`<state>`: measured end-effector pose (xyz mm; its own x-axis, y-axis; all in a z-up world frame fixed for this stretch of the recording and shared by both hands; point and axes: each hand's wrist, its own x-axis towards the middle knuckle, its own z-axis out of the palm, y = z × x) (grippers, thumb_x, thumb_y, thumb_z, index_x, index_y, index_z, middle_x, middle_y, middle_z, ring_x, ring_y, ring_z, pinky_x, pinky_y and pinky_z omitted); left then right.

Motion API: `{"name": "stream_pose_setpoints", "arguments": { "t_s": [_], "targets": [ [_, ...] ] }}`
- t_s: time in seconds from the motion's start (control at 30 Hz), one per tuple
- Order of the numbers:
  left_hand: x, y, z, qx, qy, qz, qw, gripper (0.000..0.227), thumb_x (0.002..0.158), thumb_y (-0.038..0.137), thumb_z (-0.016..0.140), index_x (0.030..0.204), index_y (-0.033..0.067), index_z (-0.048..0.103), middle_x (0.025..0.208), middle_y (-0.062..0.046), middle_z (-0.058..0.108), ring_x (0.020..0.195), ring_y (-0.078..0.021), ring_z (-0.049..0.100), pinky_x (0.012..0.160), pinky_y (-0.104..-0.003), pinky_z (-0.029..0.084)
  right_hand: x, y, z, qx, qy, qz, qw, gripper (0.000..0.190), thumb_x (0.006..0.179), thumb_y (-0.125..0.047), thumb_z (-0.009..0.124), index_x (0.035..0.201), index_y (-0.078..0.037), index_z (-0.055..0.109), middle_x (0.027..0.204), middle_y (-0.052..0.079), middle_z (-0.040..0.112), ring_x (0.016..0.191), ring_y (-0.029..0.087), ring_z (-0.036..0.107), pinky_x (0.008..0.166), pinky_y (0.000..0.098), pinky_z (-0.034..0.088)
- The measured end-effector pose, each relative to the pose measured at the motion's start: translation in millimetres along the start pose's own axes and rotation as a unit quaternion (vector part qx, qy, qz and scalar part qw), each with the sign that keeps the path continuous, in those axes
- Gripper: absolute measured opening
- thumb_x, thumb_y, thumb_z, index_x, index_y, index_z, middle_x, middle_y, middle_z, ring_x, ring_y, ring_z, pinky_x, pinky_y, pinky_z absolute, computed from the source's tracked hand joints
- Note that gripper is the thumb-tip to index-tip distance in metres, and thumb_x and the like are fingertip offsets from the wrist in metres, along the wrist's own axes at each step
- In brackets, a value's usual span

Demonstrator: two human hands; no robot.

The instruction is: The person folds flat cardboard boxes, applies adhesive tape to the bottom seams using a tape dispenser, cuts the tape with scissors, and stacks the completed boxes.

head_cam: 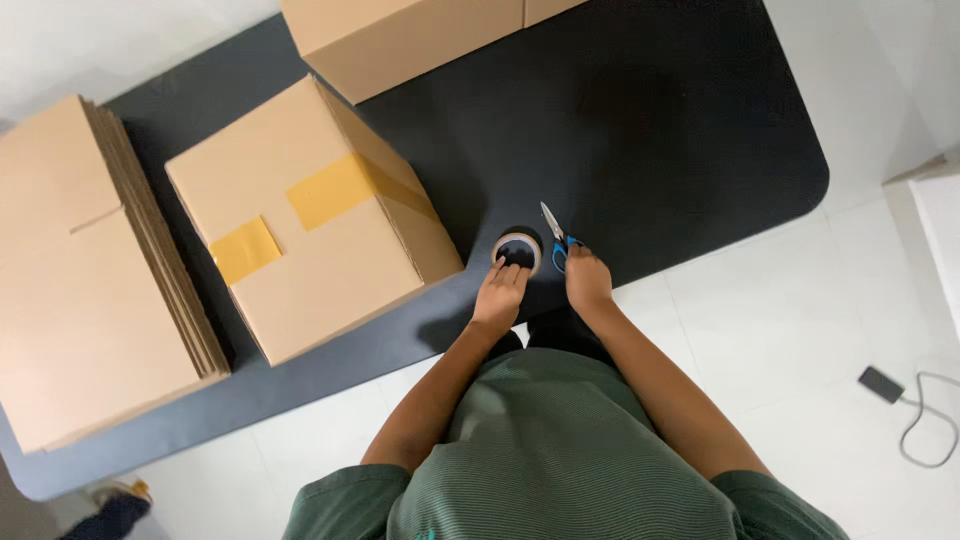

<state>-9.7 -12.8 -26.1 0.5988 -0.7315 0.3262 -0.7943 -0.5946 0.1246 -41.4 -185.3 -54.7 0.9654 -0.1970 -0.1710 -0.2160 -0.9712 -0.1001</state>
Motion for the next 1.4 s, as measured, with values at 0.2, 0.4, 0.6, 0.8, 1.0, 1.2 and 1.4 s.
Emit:
{"name": "stream_pose_setpoints", "arguments": {
  "t_s": [0.2,0.4,0.6,0.8,1.0,1.2,1.4],
  "targets": [
    [4,19,-13,0.027,0.078,-0.019,0.996,0.026,0.093,0.011,0.041,0.116,0.0043,0.052,0.102,-0.011,0.055,0.098,-0.0252,0.056,0.093,-0.038,0.041,12,-8,-19,0.075,-0.117,0.008,0.990,0.016,0.086,-0.004,0.042,0.093,0.004,0.055,0.079,0.017,0.063,0.072,0.032,0.066,0.062,0.0406,0.055],
    [42,28,-263,-0.123,0.179,-0.153,0.964,0.043,0.084,0.023,0.054,0.123,0.0032,0.051,0.124,-0.015,0.052,0.117,-0.0326,0.049,0.100,-0.042,0.036,35,-23,-109,0.340,0.100,0.014,0.935,0.017,0.091,-0.017,0.054,0.102,-0.008,0.063,0.088,0.016,0.066,0.085,0.035,0.062,0.074,0.0450,0.048],
    [9,-66,-338,0.031,0.123,-0.404,0.906,0.070,0.092,0.037,0.041,0.138,-0.0110,0.018,0.145,-0.030,0.012,0.136,-0.0423,0.004,0.110,-0.047,0.005,-16,-139,-286,0.551,0.110,-0.231,0.794,0.038,0.090,-0.008,0.048,0.125,0.004,0.043,0.128,0.025,0.041,0.122,0.041,0.037,0.098,0.0501,0.034],
    [39,-83,-314,0.063,-0.007,-0.369,0.927,0.088,0.083,0.056,0.039,0.133,-0.0150,0.024,0.141,-0.033,0.020,0.135,-0.0405,0.017,0.108,-0.046,0.015,-29,-186,-276,0.311,0.251,-0.332,0.855,0.049,0.084,-0.022,0.055,0.128,-0.001,0.047,0.134,0.016,0.043,0.132,0.040,0.025,0.107,0.0475,0.022],
    [60,-75,-309,0.023,0.001,-0.210,0.978,0.083,0.086,0.056,0.023,0.137,-0.0091,0.020,0.147,-0.023,0.017,0.139,-0.0320,0.009,0.111,-0.044,0.006,-18,-189,-254,0.334,0.312,-0.272,0.847,0.035,0.091,-0.012,0.042,0.124,-0.003,0.051,0.131,0.011,0.049,0.131,0.033,0.030,0.109,0.0432,0.023],
    [19,-81,-341,-0.190,0.070,-0.195,0.960,0.073,0.089,0.038,0.040,0.143,0.0009,0.009,0.150,-0.020,0.002,0.138,-0.0350,-0.003,0.109,-0.046,-0.001,-8,-158,-257,0.351,0.354,-0.208,0.842,0.035,0.093,-0.015,0.034,0.114,-0.008,0.061,0.118,0.011,0.059,0.125,0.036,0.041,0.098,0.0460,0.038],
    [-29,-148,-223,-0.361,0.074,-0.525,0.767,0.069,0.089,0.039,0.047,0.141,0.0050,0.017,0.143,-0.021,0.018,0.134,-0.0366,0.015,0.108,-0.049,0.014,0,-99,-263,0.343,0.423,-0.059,0.836,0.033,0.088,0.011,0.048,0.104,-0.008,0.069,0.110,0.008,0.063,0.120,0.030,0.046,0.103,0.0414,0.032]
  ]
}}
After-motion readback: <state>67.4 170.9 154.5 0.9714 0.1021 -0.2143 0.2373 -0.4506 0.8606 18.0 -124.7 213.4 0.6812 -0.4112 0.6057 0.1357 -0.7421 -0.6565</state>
